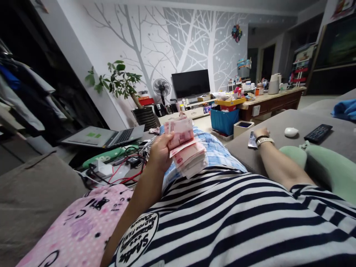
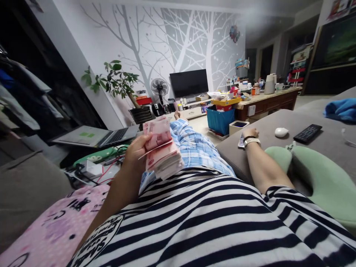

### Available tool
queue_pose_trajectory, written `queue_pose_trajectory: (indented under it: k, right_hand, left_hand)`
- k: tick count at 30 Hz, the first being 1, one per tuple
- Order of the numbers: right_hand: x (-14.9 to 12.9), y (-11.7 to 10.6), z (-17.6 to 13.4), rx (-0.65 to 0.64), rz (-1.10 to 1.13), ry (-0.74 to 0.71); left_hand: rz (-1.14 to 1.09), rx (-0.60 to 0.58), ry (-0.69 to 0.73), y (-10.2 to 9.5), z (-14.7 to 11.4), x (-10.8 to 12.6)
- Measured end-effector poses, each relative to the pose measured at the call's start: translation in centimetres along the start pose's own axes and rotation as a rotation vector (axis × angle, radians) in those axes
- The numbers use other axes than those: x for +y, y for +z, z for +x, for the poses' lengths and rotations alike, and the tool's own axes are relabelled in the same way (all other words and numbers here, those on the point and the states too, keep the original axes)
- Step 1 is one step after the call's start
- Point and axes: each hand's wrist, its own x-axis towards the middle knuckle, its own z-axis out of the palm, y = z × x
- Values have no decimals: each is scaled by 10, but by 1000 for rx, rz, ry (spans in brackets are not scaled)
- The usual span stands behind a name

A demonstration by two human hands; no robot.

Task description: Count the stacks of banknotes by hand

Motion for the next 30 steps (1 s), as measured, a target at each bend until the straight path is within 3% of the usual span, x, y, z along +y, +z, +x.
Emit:
queue_pose_trajectory:
  k: [3,7,10,12,15,19,26,30]
  right_hand:
    - [-65,21,-6,-69,123,-69]
    - [-155,39,-67,-493,714,-441]
    - [-171,33,-135,-873,885,-463]
    - [-160,23,-168,-983,915,-444]
    - [-140,15,-184,-996,913,-470]
    - [-137,24,-175,-948,942,-536]
    - [-149,38,-197,-909,957,-503]
    - [-155,32,-221,-891,974,-492]
  left_hand:
    - [-10,66,67,-13,1,-7]
    - [43,119,101,-31,-6,-7]
    - [79,90,143,-31,-13,-9]
    - [88,84,171,-25,-13,-16]
    - [106,99,169,-15,-5,-33]
    - [167,143,205,-16,11,-49]
    - [171,-4,93,-42,10,-42]
    - [165,42,96,-61,4,-36]
